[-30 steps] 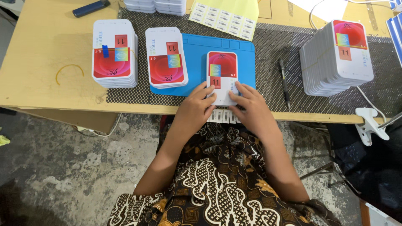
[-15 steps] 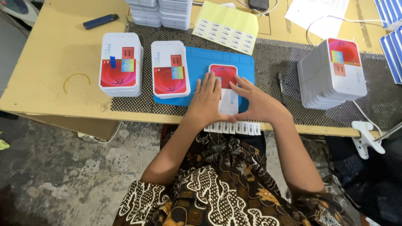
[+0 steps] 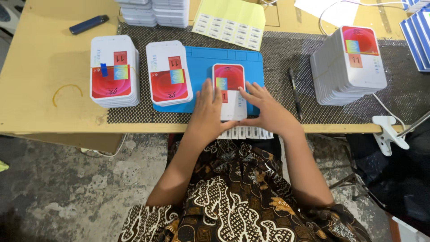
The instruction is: The person opens a white plastic case containing a smartphone screen assembly, removes the screen, and peels off a protective film. They then place the screen back into the case, close it, and move it to a stack. The person repeats this process with a second case.
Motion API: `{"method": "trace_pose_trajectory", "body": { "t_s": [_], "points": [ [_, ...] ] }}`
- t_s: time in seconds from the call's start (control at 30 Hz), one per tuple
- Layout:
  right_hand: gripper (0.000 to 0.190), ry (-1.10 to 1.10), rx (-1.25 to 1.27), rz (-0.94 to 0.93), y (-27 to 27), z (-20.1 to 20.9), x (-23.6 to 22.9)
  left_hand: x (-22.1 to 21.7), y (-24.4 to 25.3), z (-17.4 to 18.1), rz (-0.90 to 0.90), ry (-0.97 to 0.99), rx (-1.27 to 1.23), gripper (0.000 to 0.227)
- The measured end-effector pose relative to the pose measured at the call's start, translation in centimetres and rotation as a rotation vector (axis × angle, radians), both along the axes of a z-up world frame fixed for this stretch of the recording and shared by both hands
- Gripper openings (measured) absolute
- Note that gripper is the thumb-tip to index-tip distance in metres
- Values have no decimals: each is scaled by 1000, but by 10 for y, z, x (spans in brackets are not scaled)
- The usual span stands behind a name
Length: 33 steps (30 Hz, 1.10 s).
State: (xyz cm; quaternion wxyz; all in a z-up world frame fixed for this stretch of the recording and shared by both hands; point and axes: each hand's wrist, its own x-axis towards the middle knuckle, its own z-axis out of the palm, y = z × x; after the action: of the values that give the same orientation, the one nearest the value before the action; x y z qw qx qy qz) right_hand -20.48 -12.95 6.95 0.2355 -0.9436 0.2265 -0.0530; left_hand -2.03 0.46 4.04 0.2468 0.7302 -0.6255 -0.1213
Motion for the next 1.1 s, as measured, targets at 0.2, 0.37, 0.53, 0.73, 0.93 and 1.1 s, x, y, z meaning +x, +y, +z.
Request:
{"method": "trace_pose_trajectory", "body": {
  "t_s": [0.2,0.37,0.53,0.73,0.93,1.1],
  "points": [
    [87,-101,-40,-15,9,-27,-11,-2,10,4,-47,-147,76,80],
    [83,-142,-3,-106,2,-19,-34,-18,-15,7,-140,-162,53,76],
    [87,-127,-70,-195,-14,-16,-67,-46,-53,-4,-253,-224,58,74],
    [76,-83,-73,-313,-21,-8,-89,-77,-81,-8,-312,-258,37,73],
    [72,-61,-108,-358,-21,-17,-94,-91,-89,-13,-293,-248,14,65],
    [69,-59,-167,-419,-18,-24,-98,-103,-92,-22,-284,-186,64,66]
  ]
}}
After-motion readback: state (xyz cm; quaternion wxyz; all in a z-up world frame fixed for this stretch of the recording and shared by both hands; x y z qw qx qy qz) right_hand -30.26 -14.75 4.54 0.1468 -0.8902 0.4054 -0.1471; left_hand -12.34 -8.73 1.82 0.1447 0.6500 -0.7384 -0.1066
